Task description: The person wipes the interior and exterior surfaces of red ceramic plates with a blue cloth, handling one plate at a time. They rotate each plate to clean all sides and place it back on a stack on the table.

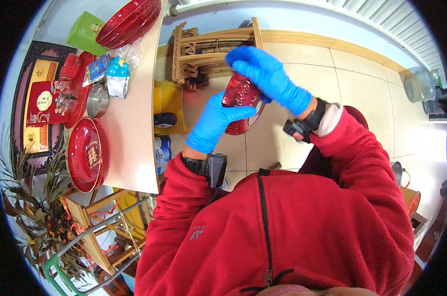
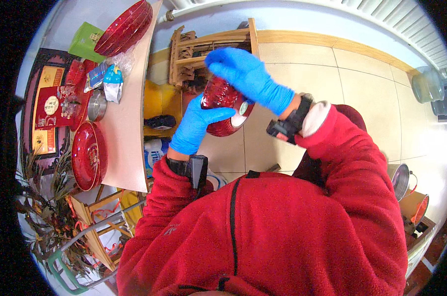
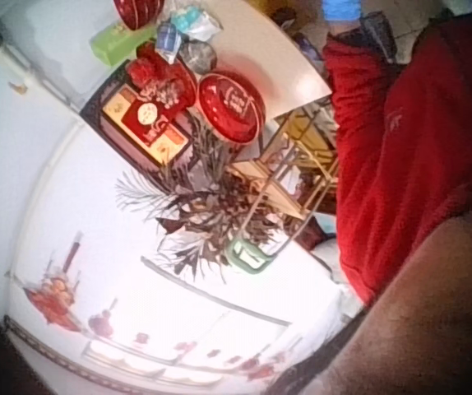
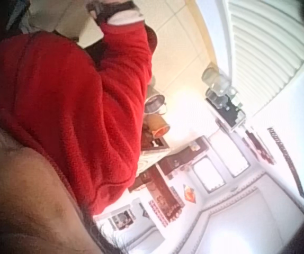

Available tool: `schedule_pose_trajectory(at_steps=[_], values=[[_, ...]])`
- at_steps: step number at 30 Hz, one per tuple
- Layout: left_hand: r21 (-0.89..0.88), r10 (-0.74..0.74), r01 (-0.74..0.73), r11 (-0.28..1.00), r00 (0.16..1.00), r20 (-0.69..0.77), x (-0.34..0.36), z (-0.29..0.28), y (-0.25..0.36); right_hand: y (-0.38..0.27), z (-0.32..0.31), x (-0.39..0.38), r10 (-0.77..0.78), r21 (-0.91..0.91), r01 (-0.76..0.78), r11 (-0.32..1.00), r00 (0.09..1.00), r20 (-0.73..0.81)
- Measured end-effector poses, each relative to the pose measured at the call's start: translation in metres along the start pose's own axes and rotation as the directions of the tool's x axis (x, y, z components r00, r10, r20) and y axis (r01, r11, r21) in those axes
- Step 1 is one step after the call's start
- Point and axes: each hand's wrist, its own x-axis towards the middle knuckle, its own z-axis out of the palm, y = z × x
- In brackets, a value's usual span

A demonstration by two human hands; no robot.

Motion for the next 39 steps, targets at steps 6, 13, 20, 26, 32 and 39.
schedule_pose_trajectory(at_steps=[6,13,20,26,32,39], values=[[0.041,0.023,-0.021,0.999,0.999,-0.035,0.000,-0.005,-0.003,-0.013,-0.001,0.000,-0.454,-0.378,0.541,0.751,0.839,0.300],[-0.161,0.073,-0.086,0.983,0.994,-0.082,-0.007,-0.005,0.017,0.011,-0.021,0.014,0.383,0.500,-0.277,0.820,0.916,-0.121],[-0.107,0.051,-0.062,0.992,0.993,-0.107,0.004,0.001,0.003,0.002,-0.002,-0.004,-0.459,-0.380,0.456,0.804,0.884,0.088],[-0.334,0.149,-0.214,0.918,0.966,-0.209,-0.008,-0.010,0.013,0.039,-0.020,0.018,0.232,0.453,-0.181,0.873,0.971,-0.060],[-0.546,0.136,-0.254,0.798,0.959,-0.247,0.007,-0.014,0.003,0.036,0.018,-0.008,0.002,0.173,0.020,0.985,0.992,-0.128],[-0.524,0.110,-0.265,0.809,0.945,-0.308,0.008,-0.013,0.001,-0.005,0.039,-0.034,-0.396,-0.217,0.399,0.891,0.916,0.057]])
